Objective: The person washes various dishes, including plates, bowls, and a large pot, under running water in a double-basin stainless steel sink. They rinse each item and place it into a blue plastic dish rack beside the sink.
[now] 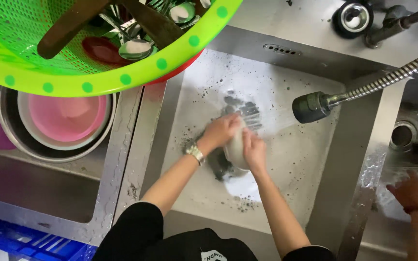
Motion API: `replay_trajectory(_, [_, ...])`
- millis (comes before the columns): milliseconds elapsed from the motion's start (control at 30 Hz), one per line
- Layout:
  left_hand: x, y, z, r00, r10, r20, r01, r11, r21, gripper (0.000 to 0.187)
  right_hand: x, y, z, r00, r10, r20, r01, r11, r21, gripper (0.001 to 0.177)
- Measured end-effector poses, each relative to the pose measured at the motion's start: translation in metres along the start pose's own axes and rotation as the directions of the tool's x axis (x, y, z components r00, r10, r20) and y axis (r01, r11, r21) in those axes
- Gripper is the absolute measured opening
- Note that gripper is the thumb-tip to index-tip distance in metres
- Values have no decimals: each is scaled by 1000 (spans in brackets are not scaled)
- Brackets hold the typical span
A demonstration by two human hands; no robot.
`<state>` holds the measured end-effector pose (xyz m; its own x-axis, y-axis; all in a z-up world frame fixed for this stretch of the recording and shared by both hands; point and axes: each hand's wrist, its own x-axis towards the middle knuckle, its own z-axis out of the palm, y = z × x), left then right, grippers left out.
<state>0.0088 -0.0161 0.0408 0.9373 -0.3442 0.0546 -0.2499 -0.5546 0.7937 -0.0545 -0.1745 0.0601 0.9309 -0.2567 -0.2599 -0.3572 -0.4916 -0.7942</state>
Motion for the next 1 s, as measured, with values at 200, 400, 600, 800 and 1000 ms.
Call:
replay_trajectory(200, [13, -46, 22, 948, -2, 317, 3, 1000, -2, 44, 11, 5, -4, 996, -10, 91, 24, 989, -143, 60])
replay_trajectory(400, [12, 8, 58, 993, -85, -76, 104, 954, 281, 47, 50, -5, 11, 992, -125, 29, 128, 982, -137, 50])
replay_trajectory(600, [-14, 31, 39, 970, 98, -221, -57, 981, 184, 49, 76, 125, 37, 908, 413, 70, -226, 343, 912, 45])
replay_trajectory(800, [-11, 3, 17, 794, -606, -48, 369, 543, -755, 44, 26, 22, -12, 810, 549, 206, -323, 123, 938, 65])
replay_trajectory(1000, [20, -74, 42, 908, -302, 292, 415, 748, -517, 52, 44, -6, -35, 885, 317, 340, -465, 610, 642, 40])
